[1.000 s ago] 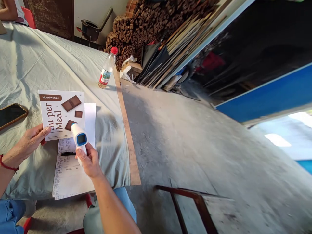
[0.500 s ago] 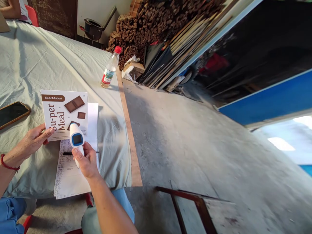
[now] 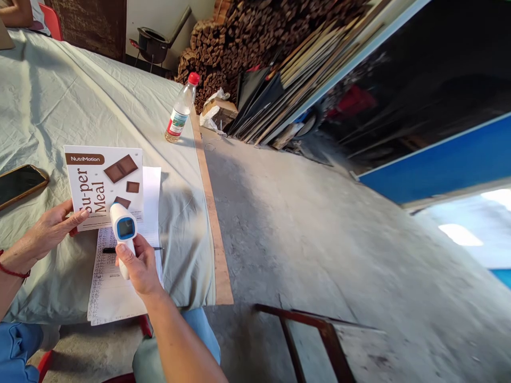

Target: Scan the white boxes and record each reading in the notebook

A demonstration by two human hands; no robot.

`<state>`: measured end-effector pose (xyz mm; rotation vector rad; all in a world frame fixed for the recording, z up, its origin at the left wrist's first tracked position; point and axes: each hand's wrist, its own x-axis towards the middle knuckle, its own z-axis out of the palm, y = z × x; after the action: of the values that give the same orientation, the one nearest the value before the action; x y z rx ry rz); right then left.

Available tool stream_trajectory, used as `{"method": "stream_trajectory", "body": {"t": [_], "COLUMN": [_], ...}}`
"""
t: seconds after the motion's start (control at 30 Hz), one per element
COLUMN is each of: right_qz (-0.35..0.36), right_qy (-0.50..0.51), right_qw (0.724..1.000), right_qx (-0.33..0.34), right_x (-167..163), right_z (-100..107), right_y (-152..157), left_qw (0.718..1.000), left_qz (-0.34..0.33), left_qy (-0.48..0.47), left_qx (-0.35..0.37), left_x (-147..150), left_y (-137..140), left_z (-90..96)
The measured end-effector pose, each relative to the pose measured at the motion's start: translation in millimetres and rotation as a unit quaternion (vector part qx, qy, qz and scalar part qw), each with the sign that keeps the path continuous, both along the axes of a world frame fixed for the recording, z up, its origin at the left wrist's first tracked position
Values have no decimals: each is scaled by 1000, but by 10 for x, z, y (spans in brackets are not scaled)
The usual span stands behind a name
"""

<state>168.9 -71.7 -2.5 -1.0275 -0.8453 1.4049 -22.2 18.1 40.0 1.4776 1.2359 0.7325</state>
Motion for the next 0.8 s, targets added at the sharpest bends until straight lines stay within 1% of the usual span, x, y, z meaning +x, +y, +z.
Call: {"method": "stream_trajectory", "body": {"t": [0.1, 0.2, 0.3, 0.37, 0.4, 0.43, 0.47, 0.53, 0.57, 0.6, 0.63, 0.7, 0.77, 0.8], "right_qz": [9, 14, 17, 5, -16, -48, -92, -176, -195, -197, -190, -171, -182, -194], "right_qy": [-9, -22, -38, -94, -148, -218, -301, -467, -534, -590, -633, -693, -722, -728], "right_qw": [1000, 1000, 999, 994, 986, 971, 944, 858, 816, 778, 747, 699, 665, 653], "right_qx": [2, 10, 32, 55, 70, 87, 104, 119, 107, 89, 72, 50, 59, 76], "right_x": [6, 20, 100, 231, 322, 426, 540, 768, 872, 961, 1033, 1115, 1113, 1082], "right_z": [0, -2, 1, 2, -3, -16, -40, -121, -174, -232, -286, -368, -390, -380], "right_y": [-38, -90, -139, -152, -150, -142, -130, -95, -77, -63, -53, -53, -77, -96], "left_qw": [999, 999, 997, 997, 996, 996, 996, 996, 993, 988, 982, 970, 963, 961], "left_qz": [-6, 4, 20, 28, 31, 33, 32, 25, 21, 19, 19, 21, 18, 20], "left_qy": [-21, -46, -70, -76, -75, -69, -54, 4, 46, 89, 127, 178, 203, 212], "left_qx": [-24, -27, -19, 6, 23, 40, 57, 90, 106, 122, 138, 164, 175, 178], "left_x": [16, 27, 42, 45, 42, 33, 20, -18, -38, -55, -68, -75, -63, -53], "left_y": [-5, -7, 1, 20, 36, 56, 79, 130, 153, 171, 182, 181, 156, 138], "left_z": [43, 42, 18, -8, -27, -51, -81, -149, -182, -209, -229, -237, -209, -187]}}
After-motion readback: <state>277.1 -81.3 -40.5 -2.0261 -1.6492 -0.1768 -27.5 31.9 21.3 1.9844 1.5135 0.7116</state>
